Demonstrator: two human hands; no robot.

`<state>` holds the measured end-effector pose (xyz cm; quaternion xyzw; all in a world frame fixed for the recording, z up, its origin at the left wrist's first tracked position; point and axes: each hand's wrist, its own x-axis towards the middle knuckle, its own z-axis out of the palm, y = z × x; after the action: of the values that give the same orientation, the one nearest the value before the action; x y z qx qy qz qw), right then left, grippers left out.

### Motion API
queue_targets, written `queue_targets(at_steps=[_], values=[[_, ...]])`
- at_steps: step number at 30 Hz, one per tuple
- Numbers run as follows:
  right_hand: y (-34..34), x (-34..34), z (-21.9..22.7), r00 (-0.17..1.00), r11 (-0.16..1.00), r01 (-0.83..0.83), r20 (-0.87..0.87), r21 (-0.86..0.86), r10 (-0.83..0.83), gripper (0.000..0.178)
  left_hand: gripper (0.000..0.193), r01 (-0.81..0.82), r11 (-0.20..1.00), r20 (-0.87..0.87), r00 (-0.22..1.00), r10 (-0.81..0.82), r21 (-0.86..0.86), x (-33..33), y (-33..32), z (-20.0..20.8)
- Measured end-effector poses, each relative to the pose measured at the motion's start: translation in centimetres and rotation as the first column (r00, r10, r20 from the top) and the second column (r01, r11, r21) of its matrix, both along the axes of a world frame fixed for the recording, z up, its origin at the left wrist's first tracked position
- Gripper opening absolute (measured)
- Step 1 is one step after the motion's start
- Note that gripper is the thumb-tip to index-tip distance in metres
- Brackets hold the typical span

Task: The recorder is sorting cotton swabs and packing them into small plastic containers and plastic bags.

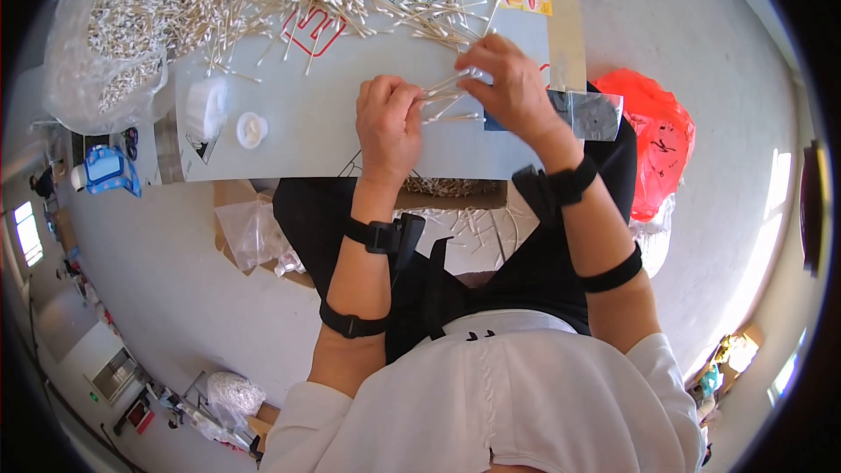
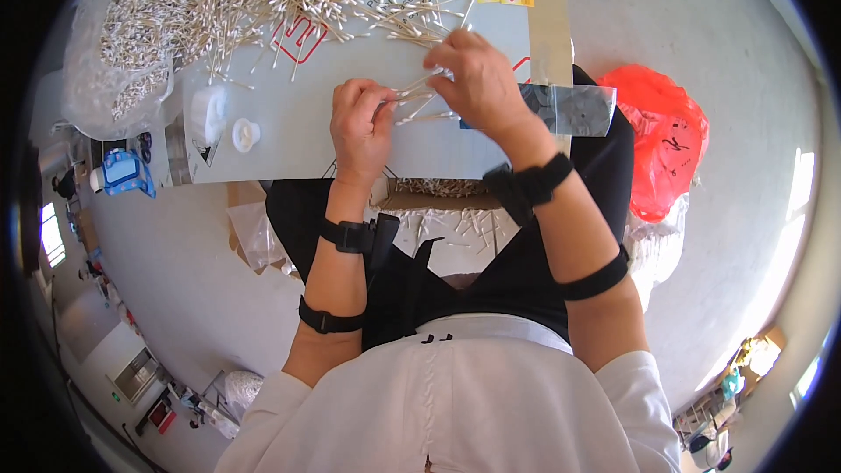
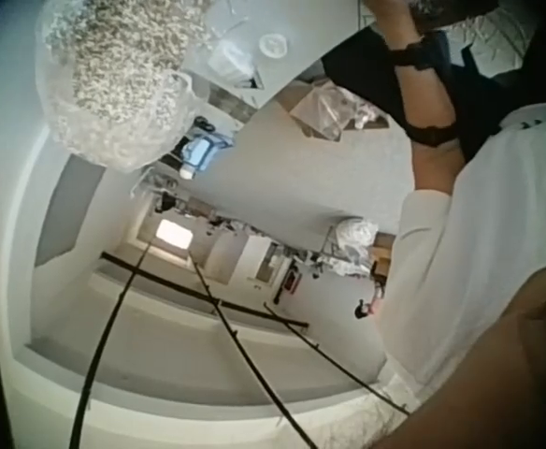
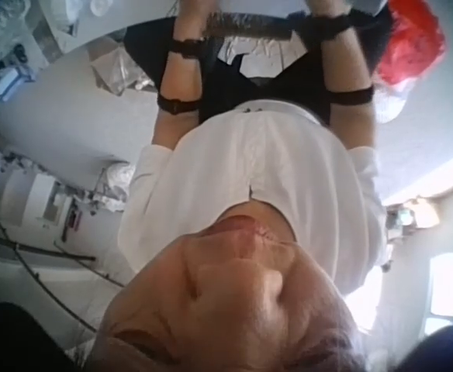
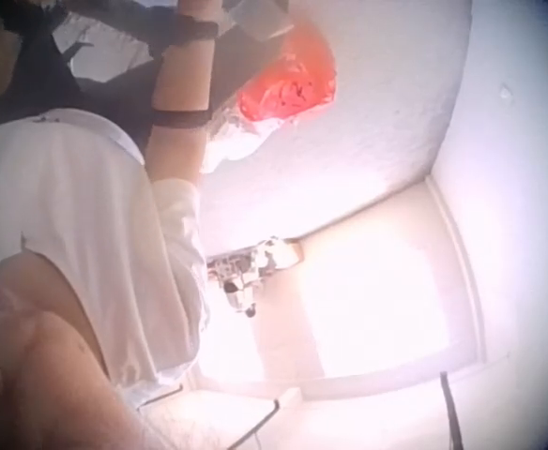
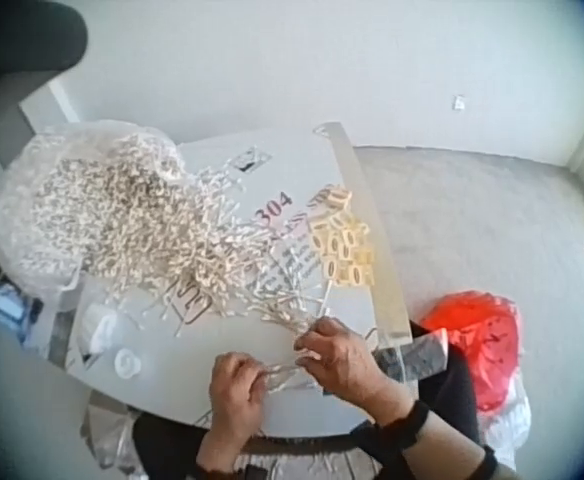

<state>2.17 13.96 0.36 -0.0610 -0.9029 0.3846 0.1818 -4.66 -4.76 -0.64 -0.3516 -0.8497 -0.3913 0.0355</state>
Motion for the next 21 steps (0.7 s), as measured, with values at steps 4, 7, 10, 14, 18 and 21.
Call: queue_targets(at_steps=[4, 7, 10, 14, 18, 21], values=[[-2.2, 2.7, -1.3, 0.991, 0.989, 0.136, 0.012, -0.051, -0.135, 0.018, 0.017, 0.07, 0.988, -0.052, 0.996, -0.077, -0.138, -0.4, 0.6, 0.8], [-2.7, 3.2, -1.8, 0.982, 0.982, 0.187, -0.023, -0.021, -0.187, 0.014, 0.017, 0.07, 0.979, -0.03, 0.997, -0.077, -0.191, -0.7, 0.6, 0.6], [-2.7, 2.8, -2.1, 0.979, 0.98, 0.201, -0.04, -0.007, -0.201, 0.011, 0.017, 0.057, 0.989, -0.006, 0.998, -0.058, -0.139, -1.2, 0.2, 0.3], [-2.3, 2.5, -2.3, 0.978, 0.978, 0.207, -0.022, -0.02, -0.208, 0.008, 0.016, 0.022, 0.999, 0.161, 0.987, -0.018, -0.026, -1.5, -1.1, 1.0], [-1.8, 2.7, -2.4, 0.976, 0.975, 0.215, 0.058, -0.049, -0.212, 0.011, 0.017, 0.237, 0.969, 0.293, 0.933, -0.207, -0.068, 0.4, -2.5, 3.0], [-1.8, 2.9, -1.9, 0.979, 0.966, 0.198, 0.082, -0.169, -0.186, 0.018, 0.022, 0.247, 0.964, 0.358, 0.913, -0.197, -0.1, 3.0, -2.4, 3.6]])
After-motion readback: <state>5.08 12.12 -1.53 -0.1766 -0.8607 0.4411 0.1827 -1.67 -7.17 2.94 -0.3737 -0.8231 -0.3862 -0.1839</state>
